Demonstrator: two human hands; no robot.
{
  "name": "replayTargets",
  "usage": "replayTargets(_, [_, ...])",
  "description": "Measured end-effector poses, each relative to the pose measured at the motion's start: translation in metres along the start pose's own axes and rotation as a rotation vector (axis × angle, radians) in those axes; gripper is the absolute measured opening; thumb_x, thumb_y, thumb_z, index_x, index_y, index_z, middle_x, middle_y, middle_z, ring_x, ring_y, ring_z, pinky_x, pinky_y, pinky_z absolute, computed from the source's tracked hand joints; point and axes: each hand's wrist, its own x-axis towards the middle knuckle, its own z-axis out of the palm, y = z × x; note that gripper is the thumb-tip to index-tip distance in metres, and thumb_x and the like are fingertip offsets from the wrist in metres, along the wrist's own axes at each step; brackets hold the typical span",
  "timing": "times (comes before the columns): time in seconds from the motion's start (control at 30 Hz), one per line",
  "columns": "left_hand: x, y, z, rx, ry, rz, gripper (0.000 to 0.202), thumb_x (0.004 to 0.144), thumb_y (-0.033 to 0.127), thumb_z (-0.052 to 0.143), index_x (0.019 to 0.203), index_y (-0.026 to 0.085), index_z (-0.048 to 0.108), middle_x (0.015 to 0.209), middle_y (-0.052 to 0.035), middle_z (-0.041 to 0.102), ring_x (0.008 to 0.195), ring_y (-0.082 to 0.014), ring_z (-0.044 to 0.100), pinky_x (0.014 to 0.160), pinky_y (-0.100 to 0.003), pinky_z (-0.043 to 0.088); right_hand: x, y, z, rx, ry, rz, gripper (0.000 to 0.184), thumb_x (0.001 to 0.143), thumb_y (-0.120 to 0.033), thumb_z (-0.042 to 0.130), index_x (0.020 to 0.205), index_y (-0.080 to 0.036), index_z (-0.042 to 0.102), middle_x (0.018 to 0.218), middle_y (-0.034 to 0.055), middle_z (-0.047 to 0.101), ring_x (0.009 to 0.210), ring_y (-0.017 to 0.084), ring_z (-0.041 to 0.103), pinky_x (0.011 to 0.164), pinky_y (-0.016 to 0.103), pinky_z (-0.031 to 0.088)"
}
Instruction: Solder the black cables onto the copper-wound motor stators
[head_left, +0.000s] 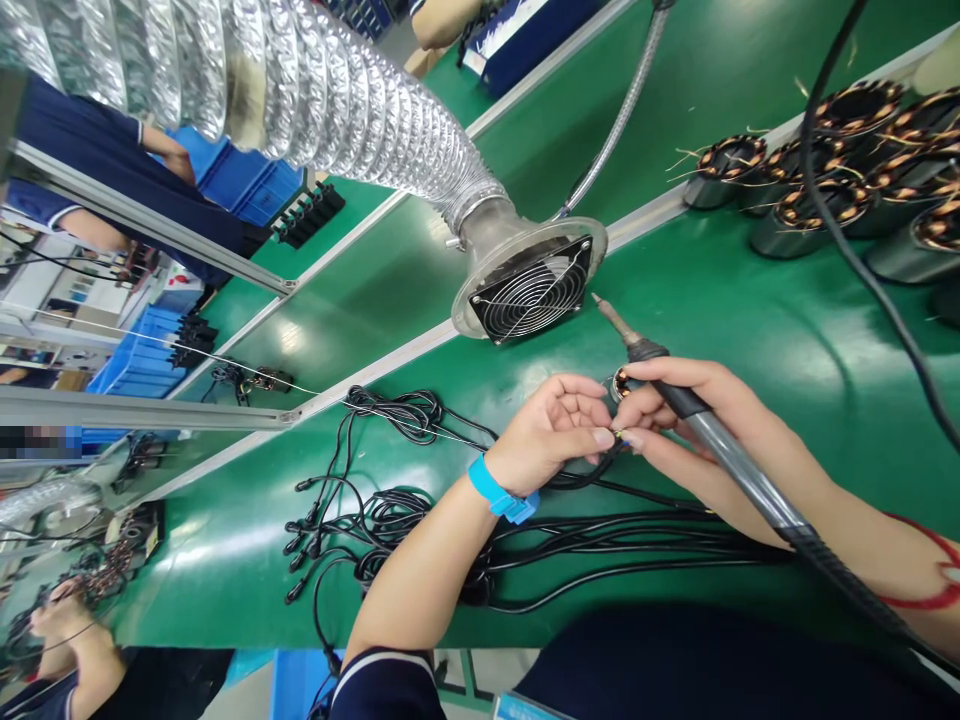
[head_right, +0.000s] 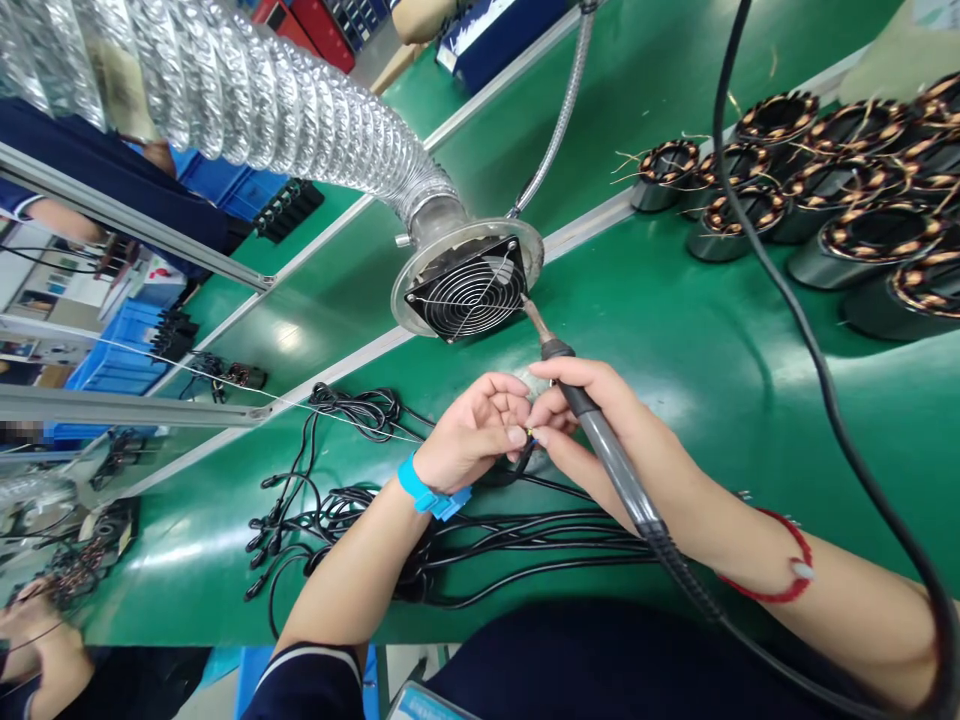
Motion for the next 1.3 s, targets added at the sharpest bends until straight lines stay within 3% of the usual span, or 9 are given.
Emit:
replayTargets(0.1, [-0.003,0.005,0.0,0.083,0.012,-0.012,0.069,0.054,0.053,0.102,0.095,0.018,0.06,0.076,0.0045,0.065,0.068,-0.0083,0.059,0.066,-0.025,0.047,-0.001,0.001,-0.002,-0.024,-0.002,-0.006,0.036,0.1,-0.052,0.066,0.123,-0.028,0.054,0.086,0.0001,0.07,0.077,0.017,0.072,0.08,0.035,0.066])
replayTargets(0.17, [-0.006,0.009,0.001,0.164,-0.063,-0.072,0.064,0.06,0.063,0.096,0.086,0.016,0.061,0.075,0.0012,0.068,0.07,-0.0099,0.062,0.069,-0.027,0.048,-0.001,0.001,-0.004,-0.044,0.008,-0.053,0.033,0.102,-0.053,0.064,0.122,-0.03,0.054,0.084,-0.001,0.069,0.076,0.017,0.071,0.078,0.036,0.065])
replayTargets(0.3, [-0.013,0.016,0.003,0.204,-0.249,-0.208,0.065,0.071,0.077,0.082,0.081,0.017,0.061,0.063,0.0014,0.065,0.054,-0.0095,0.057,0.055,-0.026,0.04,-0.004,-0.003,-0.005,-0.085,0.034,-0.192,0.018,0.106,-0.041,0.061,0.122,-0.035,0.054,0.085,-0.0028,0.069,0.074,0.016,0.07,0.075,0.034,0.064])
replayTargets(0.4, [-0.013,0.016,0.007,0.204,-0.121,-0.127,0.059,0.065,0.068,0.09,0.076,0.018,0.06,0.057,0.0073,0.056,0.048,-0.0047,0.043,0.052,-0.023,0.033,-0.005,-0.004,-0.004,-0.04,0.026,-0.166,0.019,0.105,-0.04,0.063,0.12,-0.035,0.054,0.083,-0.0032,0.068,0.071,0.016,0.069,0.072,0.032,0.063])
replayTargets(0.57, [-0.005,0.011,0.012,0.188,0.056,-0.047,0.053,0.057,0.053,0.096,0.066,0.017,0.059,0.055,0.008,0.053,0.055,-0.0049,0.043,0.059,-0.024,0.036,-0.004,0.008,0.0,-0.003,0.04,-0.037,0.028,0.102,-0.043,0.066,0.124,-0.03,0.055,0.084,-0.0031,0.069,0.073,0.014,0.069,0.072,0.028,0.063])
replayTargets(0.77, [0.004,0.001,0.01,0.19,0.262,0.033,0.036,0.064,0.038,0.087,0.066,0.018,0.057,0.056,0.0073,0.051,0.059,-0.0066,0.045,0.061,-0.023,0.035,-0.002,0.012,-0.018,-0.271,0.092,-0.02,0.033,0.105,-0.04,0.059,0.136,-0.029,0.058,0.102,0.0023,0.077,0.091,0.018,0.077,0.084,0.031,0.066])
replayTargets(0.87, [0.006,-0.001,0.01,0.188,0.355,0.001,0.023,0.072,0.027,0.076,0.067,0.019,0.055,0.053,0.0086,0.046,0.054,-0.006,0.041,0.058,-0.022,0.032,-0.007,0.009,-0.036,-0.435,0.147,-0.024,0.039,0.107,-0.047,0.057,0.142,-0.031,0.061,0.097,0.0017,0.077,0.083,0.019,0.076,0.083,0.034,0.066])
replayTargets(1.1, [0.008,-0.005,0.015,0.158,0.435,-0.045,0.022,0.078,0.019,0.075,0.069,0.018,0.055,0.054,0.0084,0.045,0.055,-0.0054,0.041,0.056,-0.019,0.031,-0.023,0.015,-0.056,-0.393,0.104,-0.244,0.011,0.104,-0.036,0.065,0.112,-0.028,0.067,0.089,0.0035,0.071,0.06,0.012,0.063,0.055,0.027,0.052])
replayTargets(1.3, [0.007,-0.005,0.017,0.169,0.437,-0.052,0.021,0.082,0.011,0.069,0.069,0.018,0.054,0.055,0.0081,0.048,0.054,-0.0047,0.043,0.057,-0.019,0.033,-0.024,0.01,-0.052,-0.414,0.052,-0.275,0.008,0.107,-0.025,0.059,0.11,-0.028,0.065,0.098,0.0048,0.073,0.081,0.015,0.073,0.071,0.028,0.06])
